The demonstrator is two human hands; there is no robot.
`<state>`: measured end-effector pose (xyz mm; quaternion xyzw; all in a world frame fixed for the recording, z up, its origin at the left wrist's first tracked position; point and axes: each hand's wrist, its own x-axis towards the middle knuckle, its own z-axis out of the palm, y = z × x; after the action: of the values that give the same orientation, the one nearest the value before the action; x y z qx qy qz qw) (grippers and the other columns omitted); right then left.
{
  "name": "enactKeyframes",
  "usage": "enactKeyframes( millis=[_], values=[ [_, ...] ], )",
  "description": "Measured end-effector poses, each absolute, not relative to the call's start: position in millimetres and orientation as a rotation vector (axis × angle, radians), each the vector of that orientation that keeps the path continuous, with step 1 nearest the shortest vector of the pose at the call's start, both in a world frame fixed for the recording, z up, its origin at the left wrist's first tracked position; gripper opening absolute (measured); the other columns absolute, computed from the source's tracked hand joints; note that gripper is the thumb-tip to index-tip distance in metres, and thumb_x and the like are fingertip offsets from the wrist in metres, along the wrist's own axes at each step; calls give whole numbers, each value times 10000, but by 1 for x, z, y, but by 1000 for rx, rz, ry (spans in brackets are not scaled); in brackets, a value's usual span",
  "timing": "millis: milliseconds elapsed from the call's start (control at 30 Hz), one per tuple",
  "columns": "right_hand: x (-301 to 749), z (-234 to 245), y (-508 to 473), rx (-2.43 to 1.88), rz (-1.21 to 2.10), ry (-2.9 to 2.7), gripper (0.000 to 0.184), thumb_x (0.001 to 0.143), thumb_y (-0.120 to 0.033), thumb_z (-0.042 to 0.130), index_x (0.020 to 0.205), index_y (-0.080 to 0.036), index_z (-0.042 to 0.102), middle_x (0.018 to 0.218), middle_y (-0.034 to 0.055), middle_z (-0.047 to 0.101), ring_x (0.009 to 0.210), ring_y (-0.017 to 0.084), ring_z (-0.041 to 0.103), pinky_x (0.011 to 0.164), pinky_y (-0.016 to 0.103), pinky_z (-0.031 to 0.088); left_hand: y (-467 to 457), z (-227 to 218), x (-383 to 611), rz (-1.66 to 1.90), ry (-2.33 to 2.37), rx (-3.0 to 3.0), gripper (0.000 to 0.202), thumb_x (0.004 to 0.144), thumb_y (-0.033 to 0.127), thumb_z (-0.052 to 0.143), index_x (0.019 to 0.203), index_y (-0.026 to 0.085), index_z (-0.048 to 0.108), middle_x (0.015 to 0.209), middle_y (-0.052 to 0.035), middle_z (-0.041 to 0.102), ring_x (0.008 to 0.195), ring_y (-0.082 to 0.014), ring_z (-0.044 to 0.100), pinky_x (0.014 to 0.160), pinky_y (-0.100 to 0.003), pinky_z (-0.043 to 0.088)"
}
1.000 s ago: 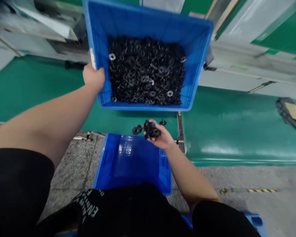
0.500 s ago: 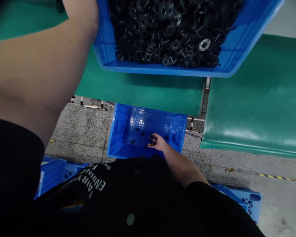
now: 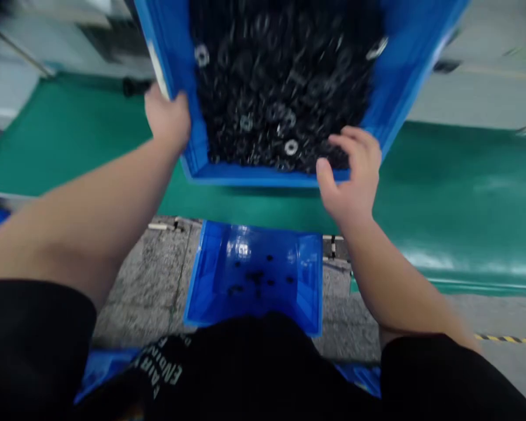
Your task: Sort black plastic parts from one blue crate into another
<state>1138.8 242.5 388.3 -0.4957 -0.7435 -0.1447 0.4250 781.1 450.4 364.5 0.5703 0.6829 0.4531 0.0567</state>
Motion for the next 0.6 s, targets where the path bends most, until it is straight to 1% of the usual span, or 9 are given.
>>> enactKeyframes(
  millis=[67,100,167,200,233,267,333,433,600],
  values=[
    [1177,400,287,-1584,-460,-1585,725,878,-474,656,1480,-111,476,1550,186,288,1471,278,276,1216,441,235,443,363,779,1527,1954,1725,344,885,309,542,1130,153,728,979,-38,690,968,-265,667,852,-347,496],
    [1199,394,307,-1739,-412,-1420,933,841,-552,660,1563,-52,345,1588,217,197,1510,305,183,1236,444,179,441,362,778,1509,1979,1703,347,875,318,543,1125,163,726,970,-54,690,955,-293,666,849,-388,509],
    [1237,370,340,-1911,-193,-1184,1183,744,-608,692,1589,56,198,1591,238,199,1518,313,168,1253,395,158,439,361,776,1437,2050,1694,362,872,375,546,1126,184,718,959,-80,688,962,-358,661,843,-469,521],
    [1251,357,352,-1975,-11,-1122,1262,723,-676,694,1621,8,130,1586,229,241,1490,338,248,1225,422,242,439,361,776,1406,2070,1690,372,872,391,543,1146,201,708,974,-83,688,968,-377,657,849,-503,518],
    [1261,345,360,-2028,195,-1100,1237,730,-728,678,1646,-120,113,1473,193,452,1326,372,479,1097,481,405,439,362,775,1388,2080,1687,370,880,412,537,1149,223,706,973,-78,688,968,-389,654,840,-514,518],
    [1266,335,365,-2033,184,-1060,1047,751,-715,664,1592,-232,269,1375,114,560,1208,342,574,1012,462,465,439,364,774,1379,2082,1676,373,885,417,534,1164,232,699,972,-76,688,970,-390,652,839,-513,516],
    [1266,322,365,-2079,109,-1020,665,853,-641,590,1378,-253,463,1188,58,654,1046,288,636,867,387,486,438,368,773,1351,2087,1655,365,888,436,537,1163,254,693,969,-64,689,948,-377,653,818,-486,511],
    [1257,318,358,-2153,-31,-985,399,918,-575,519,1094,-217,502,990,29,659,831,222,590,681,321,379,432,363,771,1356,2074,1643,364,884,456,553,1180,285,678,1004,-34,693,946,-338,653,788,-426,491],
    [1248,319,351,-2098,-18,-975,389,921,-571,523,997,-194,467,885,11,610,718,171,473,618,288,291,395,309,776,1307,2117,1507,399,902,497,534,1250,321,617,1016,-5,688,919,-283,651,738,-359,448]
  ],
)
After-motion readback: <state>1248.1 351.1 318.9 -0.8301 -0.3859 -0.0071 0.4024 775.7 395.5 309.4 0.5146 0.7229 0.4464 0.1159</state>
